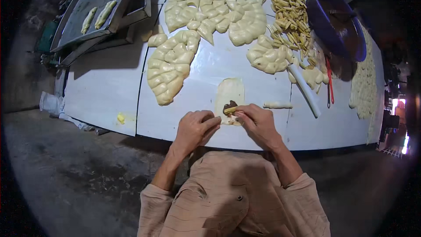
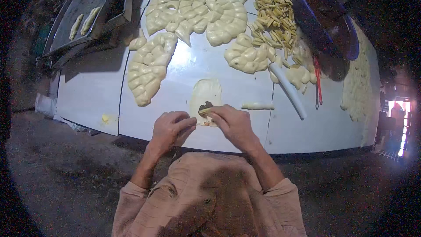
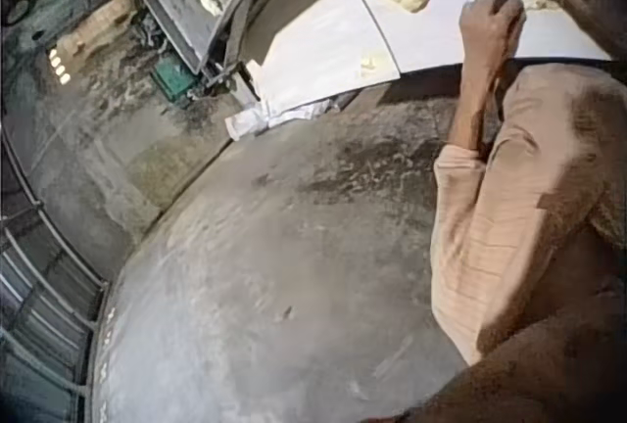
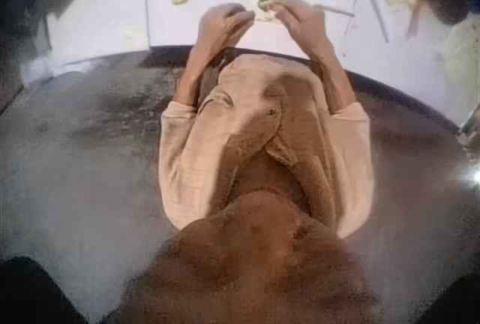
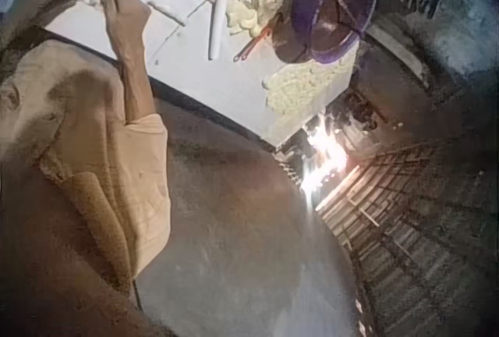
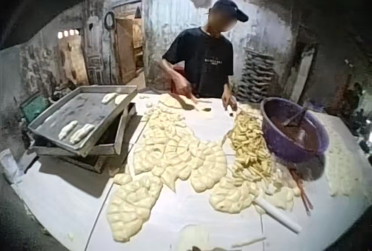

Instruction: The person flattens dough pieces on a table using a rolling pin and by hand, spreads chocolate filling onto the dough with a spatula, adds banana pieces, rolls the dough closed, and transfers the formed pastries onto a metal baking tray.

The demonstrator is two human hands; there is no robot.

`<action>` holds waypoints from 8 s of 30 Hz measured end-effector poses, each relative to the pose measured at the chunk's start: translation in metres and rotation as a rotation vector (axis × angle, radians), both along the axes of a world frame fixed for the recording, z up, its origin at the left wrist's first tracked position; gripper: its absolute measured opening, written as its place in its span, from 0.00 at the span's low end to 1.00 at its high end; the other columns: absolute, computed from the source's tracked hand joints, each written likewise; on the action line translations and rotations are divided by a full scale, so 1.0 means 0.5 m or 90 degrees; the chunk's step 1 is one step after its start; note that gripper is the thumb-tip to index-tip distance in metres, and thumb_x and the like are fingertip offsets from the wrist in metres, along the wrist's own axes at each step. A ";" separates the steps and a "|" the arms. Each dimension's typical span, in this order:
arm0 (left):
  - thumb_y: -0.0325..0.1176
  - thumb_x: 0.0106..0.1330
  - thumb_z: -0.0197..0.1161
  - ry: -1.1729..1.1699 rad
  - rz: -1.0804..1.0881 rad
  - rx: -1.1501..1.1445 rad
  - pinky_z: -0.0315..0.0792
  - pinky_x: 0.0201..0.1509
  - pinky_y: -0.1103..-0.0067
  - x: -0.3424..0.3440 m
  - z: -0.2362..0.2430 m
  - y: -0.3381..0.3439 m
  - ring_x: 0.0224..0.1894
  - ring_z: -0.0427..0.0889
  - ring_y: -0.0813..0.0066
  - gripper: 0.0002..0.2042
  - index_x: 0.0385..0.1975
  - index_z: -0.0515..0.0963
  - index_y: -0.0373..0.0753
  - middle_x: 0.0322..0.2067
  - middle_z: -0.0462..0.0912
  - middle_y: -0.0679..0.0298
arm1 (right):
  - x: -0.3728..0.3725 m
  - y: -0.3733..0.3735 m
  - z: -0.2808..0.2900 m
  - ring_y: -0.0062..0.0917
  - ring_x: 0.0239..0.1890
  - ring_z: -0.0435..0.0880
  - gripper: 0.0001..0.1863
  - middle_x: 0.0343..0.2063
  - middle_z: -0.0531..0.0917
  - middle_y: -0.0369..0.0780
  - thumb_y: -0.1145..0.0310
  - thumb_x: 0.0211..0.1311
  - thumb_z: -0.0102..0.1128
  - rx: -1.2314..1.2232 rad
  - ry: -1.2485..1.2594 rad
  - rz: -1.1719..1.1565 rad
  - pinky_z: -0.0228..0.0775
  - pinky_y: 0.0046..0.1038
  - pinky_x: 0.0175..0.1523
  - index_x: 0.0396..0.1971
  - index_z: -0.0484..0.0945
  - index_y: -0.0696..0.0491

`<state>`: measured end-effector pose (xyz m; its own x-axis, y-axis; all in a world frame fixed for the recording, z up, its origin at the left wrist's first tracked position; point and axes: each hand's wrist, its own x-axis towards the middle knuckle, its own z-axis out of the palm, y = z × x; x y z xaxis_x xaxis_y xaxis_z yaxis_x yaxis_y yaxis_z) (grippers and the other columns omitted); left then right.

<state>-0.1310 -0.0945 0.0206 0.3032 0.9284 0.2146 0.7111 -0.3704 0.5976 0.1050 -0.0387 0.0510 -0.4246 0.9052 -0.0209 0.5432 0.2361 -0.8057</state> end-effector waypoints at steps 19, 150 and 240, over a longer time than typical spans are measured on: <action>0.31 0.67 0.65 -0.181 0.085 -0.026 0.77 0.47 0.68 0.001 -0.006 0.062 0.44 0.83 0.56 0.06 0.37 0.81 0.35 0.44 0.83 0.56 | 0.030 -0.004 -0.016 0.33 0.31 0.80 0.11 0.35 0.80 0.44 0.64 0.73 0.56 -0.101 0.034 -0.098 0.73 0.33 0.39 0.40 0.79 0.58; 0.34 0.64 0.70 0.037 0.081 0.064 0.77 0.39 0.66 0.037 0.015 0.224 0.40 0.82 0.58 0.11 0.45 0.84 0.43 0.39 0.82 0.59 | 0.012 0.178 -0.068 0.39 0.45 0.82 0.14 0.41 0.81 0.43 0.73 0.62 0.61 0.273 -0.156 0.102 0.75 0.41 0.50 0.48 0.80 0.56; 0.34 0.64 0.69 0.032 0.308 0.098 0.80 0.46 0.68 -0.582 0.329 0.260 0.42 0.87 0.56 0.17 0.51 0.81 0.36 0.41 0.86 0.52 | -0.639 0.431 0.273 0.42 0.40 0.85 0.14 0.35 0.84 0.47 0.76 0.59 0.64 0.260 0.063 0.280 0.77 0.38 0.47 0.45 0.82 0.57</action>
<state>-0.4218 0.0353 0.1853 -0.1395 0.9239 0.3564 0.8492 -0.0734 0.5229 -0.2147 0.1766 0.1875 -0.7427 0.5708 0.3501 0.2518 0.7225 -0.6439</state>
